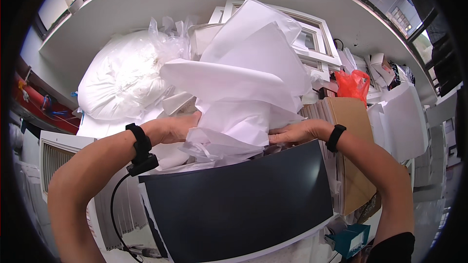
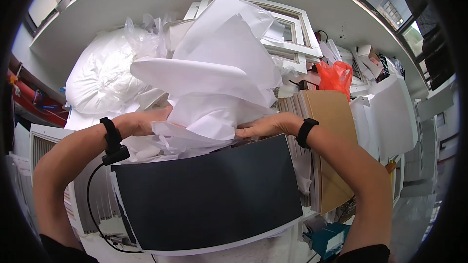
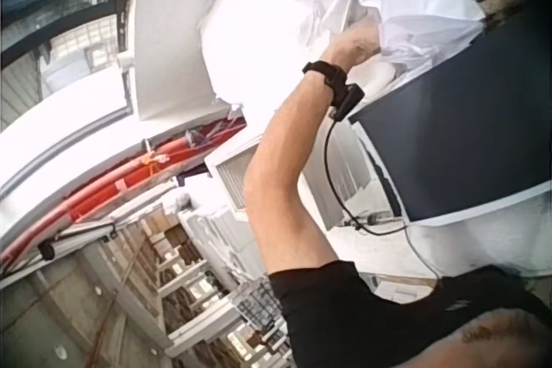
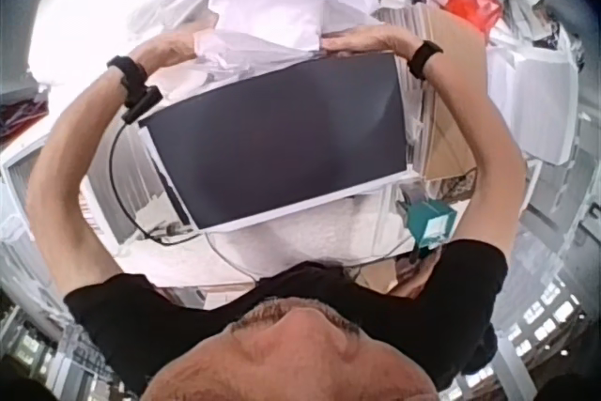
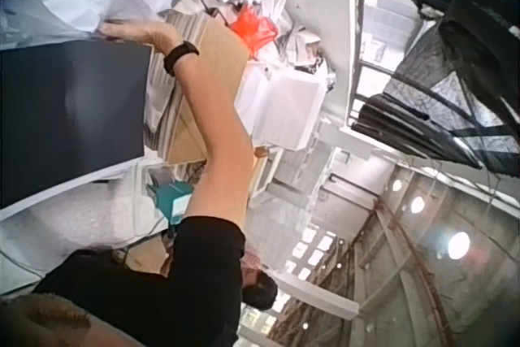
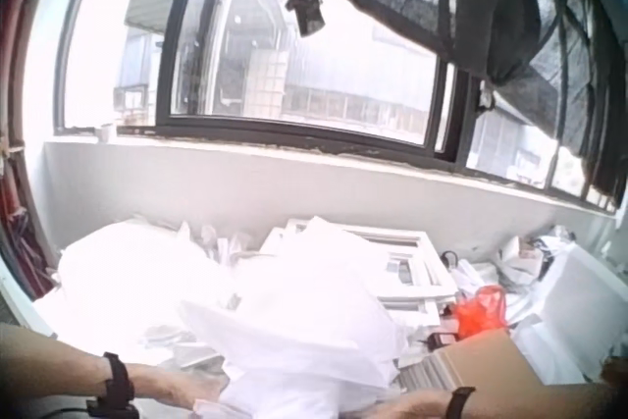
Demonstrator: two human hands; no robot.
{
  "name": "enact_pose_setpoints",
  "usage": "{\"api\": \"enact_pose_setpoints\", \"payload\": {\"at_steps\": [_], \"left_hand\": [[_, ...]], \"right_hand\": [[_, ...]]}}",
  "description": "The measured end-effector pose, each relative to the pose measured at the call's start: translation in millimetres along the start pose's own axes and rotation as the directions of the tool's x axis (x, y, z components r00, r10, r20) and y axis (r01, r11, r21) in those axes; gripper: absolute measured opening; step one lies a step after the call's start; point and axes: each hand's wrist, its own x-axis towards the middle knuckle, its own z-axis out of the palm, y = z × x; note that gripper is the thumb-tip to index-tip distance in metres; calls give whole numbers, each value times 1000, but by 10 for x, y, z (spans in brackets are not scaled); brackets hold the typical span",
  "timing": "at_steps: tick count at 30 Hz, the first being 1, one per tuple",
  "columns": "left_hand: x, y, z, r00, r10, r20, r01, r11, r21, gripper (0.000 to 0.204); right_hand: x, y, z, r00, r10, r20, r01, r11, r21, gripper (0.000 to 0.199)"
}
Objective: The person opens a plastic bag of small metal fasteners and pours them into a cardboard box. They then pick up a white protective sheet and place it into a cardboard box. Finally, the person picks up a dark rectangular panel from a stack and places it on the table.
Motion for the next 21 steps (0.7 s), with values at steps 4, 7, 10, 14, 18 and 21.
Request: {"api": "enact_pose_setpoints", "payload": {"at_steps": [4,7,10,14,18,21], "left_hand": [[-75,524,125,995,87,-56,-84,995,52,96],[-77,681,160,970,223,-101,-230,971,-66,95],[-71,781,43,977,191,-92,-212,891,-401,76],[-174,1092,-102,951,115,-286,-273,747,-607,58],[-550,1723,19,807,457,-373,-492,870,0,55],[-782,2117,258,658,690,-300,-500,699,511,54]], "right_hand": [[-43,119,-25,991,-36,-125,55,987,154,85],[-115,106,-152,976,-135,-173,188,920,343,55],[-339,-43,-217,909,-285,-304,395,821,412,61],[-860,-706,-194,738,-531,-416,661,691,293,68],[-1209,-1183,-54,568,-557,-605,788,581,205,74],[-1474,-1508,246,464,-565,-682,833,541,118,74]]}}
